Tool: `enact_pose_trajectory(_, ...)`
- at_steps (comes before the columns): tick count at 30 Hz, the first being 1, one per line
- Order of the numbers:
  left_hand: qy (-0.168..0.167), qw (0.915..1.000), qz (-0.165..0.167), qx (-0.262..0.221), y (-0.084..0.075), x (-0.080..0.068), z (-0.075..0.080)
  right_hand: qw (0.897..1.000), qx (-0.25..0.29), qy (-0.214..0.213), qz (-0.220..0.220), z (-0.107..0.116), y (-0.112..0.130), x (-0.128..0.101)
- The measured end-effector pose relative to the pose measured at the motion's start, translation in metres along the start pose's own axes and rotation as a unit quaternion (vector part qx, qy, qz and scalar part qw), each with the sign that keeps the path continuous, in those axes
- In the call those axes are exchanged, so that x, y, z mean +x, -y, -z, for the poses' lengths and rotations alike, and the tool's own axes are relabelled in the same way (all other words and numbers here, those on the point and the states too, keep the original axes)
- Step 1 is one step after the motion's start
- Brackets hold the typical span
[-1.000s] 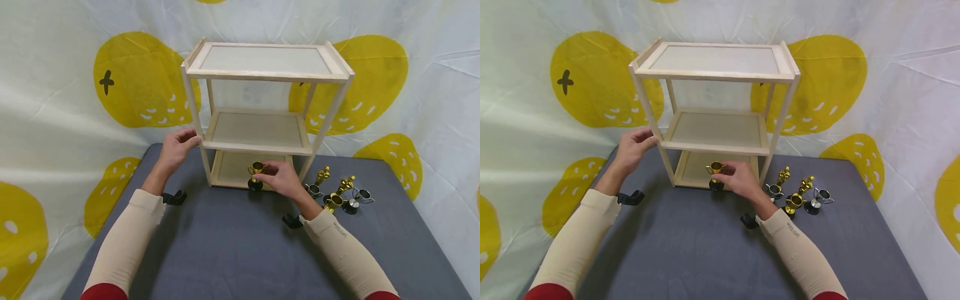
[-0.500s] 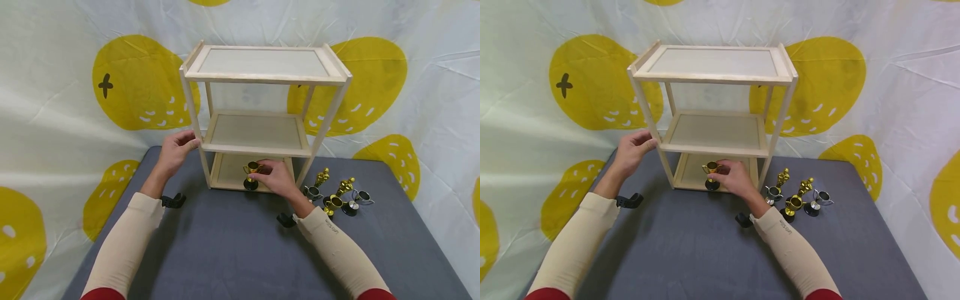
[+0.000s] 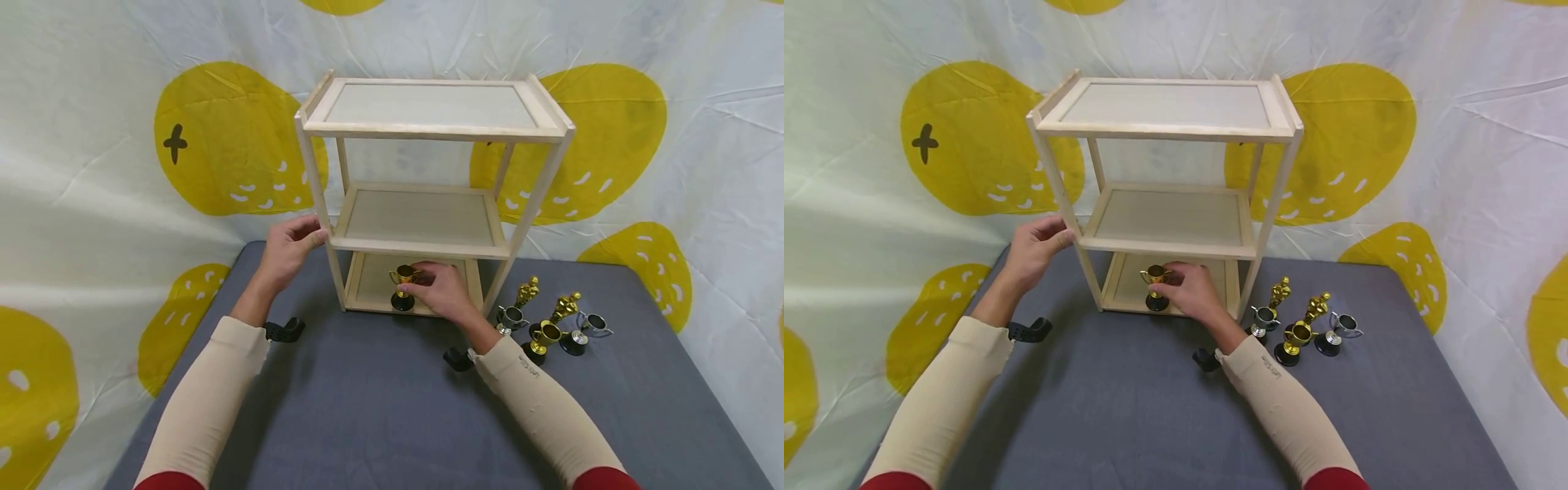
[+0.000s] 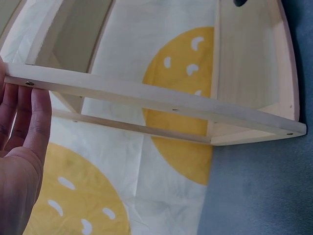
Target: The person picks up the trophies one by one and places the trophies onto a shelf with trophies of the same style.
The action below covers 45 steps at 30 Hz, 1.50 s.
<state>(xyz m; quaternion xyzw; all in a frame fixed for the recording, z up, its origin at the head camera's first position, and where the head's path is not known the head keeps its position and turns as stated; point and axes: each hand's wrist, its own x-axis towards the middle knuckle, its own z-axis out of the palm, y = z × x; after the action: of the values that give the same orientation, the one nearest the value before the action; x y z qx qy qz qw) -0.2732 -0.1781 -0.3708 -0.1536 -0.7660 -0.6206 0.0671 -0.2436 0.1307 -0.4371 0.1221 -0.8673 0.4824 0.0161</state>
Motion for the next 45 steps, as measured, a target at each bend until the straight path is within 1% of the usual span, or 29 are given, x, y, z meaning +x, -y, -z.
enact_pose_trajectory(9, -0.002, 1.0000, 0.002, 0.000, 0.001, 0.000, -0.001, 1.000, 0.001, -0.011, 0.000, -0.009, -0.002, 0.002)
enact_pose_trajectory(17, -0.005, 1.0000, 0.000, -0.002, 0.002, 0.000, -0.001, 1.000, 0.005, -0.002, -0.004, -0.017, 0.000, 0.007)
enact_pose_trajectory(22, -0.005, 1.0000, -0.001, -0.005, 0.001, 0.000, -0.002, 1.000, 0.001, -0.009, 0.005, -0.022, 0.000, 0.010)
enact_pose_trajectory(28, -0.006, 1.0000, -0.002, -0.004, 0.000, 0.000, -0.002, 1.000, 0.010, -0.016, 0.018, -0.028, 0.001, 0.015)
enact_pose_trajectory(36, -0.008, 1.0000, -0.001, -0.002, -0.001, 0.000, -0.002, 1.000, 0.019, -0.012, 0.005, -0.034, 0.003, 0.019)
enact_pose_trajectory(45, -0.008, 0.9999, -0.001, -0.007, 0.000, 0.000, -0.003, 0.999, 0.019, -0.020, 0.028, -0.044, -0.001, 0.026)
